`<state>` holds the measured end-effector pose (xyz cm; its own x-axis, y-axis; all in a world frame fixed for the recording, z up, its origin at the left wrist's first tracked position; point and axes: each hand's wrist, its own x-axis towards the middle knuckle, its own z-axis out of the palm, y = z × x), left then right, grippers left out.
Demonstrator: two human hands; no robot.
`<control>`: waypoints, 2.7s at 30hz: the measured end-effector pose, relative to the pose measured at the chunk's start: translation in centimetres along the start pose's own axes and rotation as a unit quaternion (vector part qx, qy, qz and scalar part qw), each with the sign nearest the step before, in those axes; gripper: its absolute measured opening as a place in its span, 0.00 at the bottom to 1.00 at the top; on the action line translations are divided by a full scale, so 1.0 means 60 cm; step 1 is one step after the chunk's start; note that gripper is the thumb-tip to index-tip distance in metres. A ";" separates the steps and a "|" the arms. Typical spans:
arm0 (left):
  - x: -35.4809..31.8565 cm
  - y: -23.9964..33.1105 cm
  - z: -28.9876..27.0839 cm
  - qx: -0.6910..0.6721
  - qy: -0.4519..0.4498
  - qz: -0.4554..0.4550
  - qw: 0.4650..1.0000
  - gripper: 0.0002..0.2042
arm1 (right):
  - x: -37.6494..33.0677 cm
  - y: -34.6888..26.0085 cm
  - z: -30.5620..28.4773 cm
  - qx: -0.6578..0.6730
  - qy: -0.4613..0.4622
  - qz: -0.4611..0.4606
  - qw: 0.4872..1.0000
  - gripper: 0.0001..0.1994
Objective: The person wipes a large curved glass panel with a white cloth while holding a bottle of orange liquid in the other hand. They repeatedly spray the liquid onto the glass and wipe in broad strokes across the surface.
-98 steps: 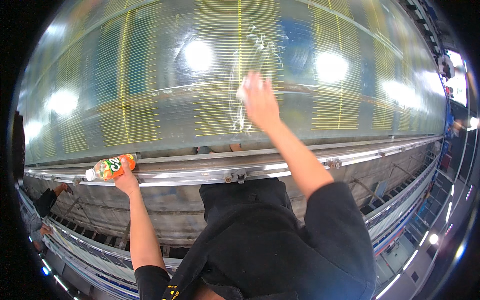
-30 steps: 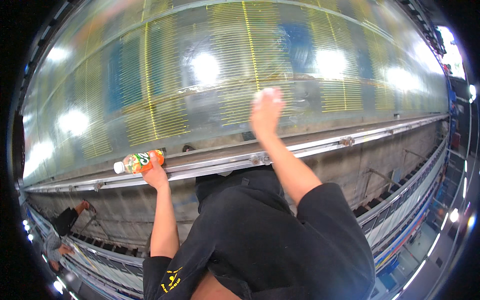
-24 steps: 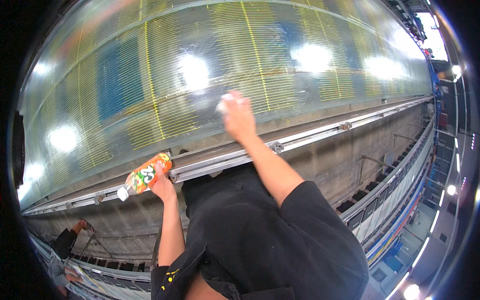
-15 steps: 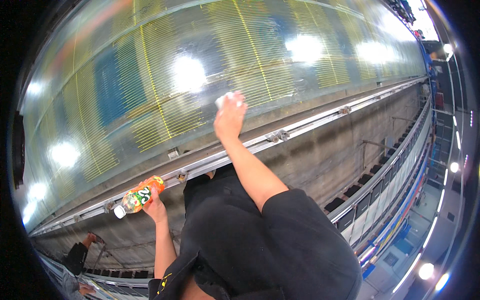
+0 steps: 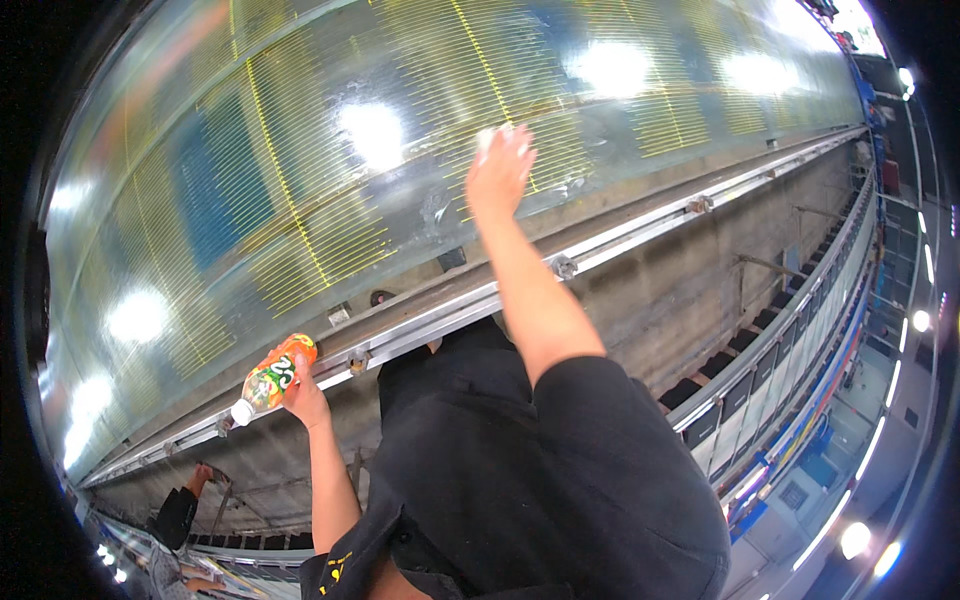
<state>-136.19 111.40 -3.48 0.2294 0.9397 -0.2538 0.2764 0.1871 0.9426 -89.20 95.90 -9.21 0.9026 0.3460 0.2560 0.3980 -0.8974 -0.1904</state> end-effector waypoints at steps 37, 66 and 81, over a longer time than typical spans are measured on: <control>-0.058 0.021 0.181 0.057 0.068 0.032 0.995 0.18 | 0.158 0.226 -0.050 0.067 -0.082 -0.195 0.975 0.25; -0.064 0.019 0.178 0.115 0.084 0.008 0.990 0.17 | 0.208 0.309 -0.091 0.122 -0.155 -0.277 0.940 0.27; -0.055 0.022 0.064 0.082 0.092 0.000 0.992 0.22 | 0.200 -0.059 0.011 0.191 -0.151 -0.324 0.914 0.24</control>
<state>-133.03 107.42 -2.24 0.0596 0.9789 -0.1955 0.4287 0.1518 0.8906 -79.66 103.41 -6.10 0.4388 0.8822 0.1706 0.8414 -0.3368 -0.4228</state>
